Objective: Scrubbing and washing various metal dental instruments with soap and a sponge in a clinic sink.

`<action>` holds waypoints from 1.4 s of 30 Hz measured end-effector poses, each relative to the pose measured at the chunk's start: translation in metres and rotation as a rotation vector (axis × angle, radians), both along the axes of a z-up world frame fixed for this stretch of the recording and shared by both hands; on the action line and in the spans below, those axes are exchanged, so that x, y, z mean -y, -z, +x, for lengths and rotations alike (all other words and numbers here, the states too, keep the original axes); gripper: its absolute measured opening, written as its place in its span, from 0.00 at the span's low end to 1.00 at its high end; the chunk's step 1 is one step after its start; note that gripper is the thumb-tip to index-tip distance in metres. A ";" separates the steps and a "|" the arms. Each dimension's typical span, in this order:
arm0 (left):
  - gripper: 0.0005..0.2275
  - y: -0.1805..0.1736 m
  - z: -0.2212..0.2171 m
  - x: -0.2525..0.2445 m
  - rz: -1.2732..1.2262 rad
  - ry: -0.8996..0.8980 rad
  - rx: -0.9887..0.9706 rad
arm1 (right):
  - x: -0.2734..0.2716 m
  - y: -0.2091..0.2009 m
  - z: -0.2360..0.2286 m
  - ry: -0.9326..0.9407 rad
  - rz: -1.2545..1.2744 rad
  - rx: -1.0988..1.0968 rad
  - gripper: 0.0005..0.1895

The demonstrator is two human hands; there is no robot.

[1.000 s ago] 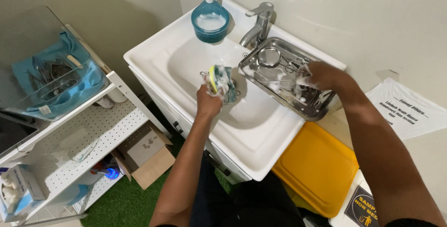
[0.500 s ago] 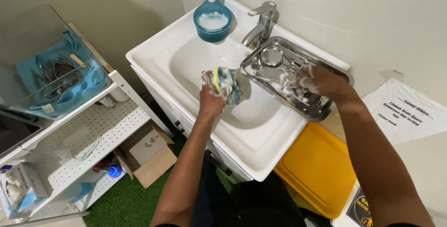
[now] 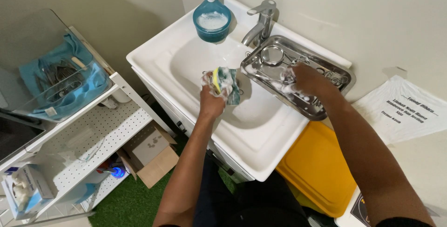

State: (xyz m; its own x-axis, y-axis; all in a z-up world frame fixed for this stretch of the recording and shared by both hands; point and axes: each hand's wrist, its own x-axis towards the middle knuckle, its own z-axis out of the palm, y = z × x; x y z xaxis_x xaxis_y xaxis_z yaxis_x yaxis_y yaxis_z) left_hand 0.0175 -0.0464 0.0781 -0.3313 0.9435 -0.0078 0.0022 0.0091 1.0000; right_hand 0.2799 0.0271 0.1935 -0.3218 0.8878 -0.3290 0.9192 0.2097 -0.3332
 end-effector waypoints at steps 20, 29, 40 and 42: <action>0.29 -0.019 0.003 0.009 -0.034 -0.036 -0.004 | -0.090 0.066 0.040 -0.076 -0.086 0.303 0.15; 0.30 0.032 -0.003 -0.013 0.233 -0.045 -0.080 | -0.061 0.051 0.038 -0.087 -0.082 0.251 0.17; 0.29 0.026 -0.002 -0.010 0.172 -0.055 -0.061 | -0.068 0.060 0.040 -0.013 -0.026 0.133 0.24; 0.29 0.035 -0.003 -0.014 0.261 -0.041 -0.036 | -0.063 0.054 0.038 -0.034 -0.012 0.138 0.27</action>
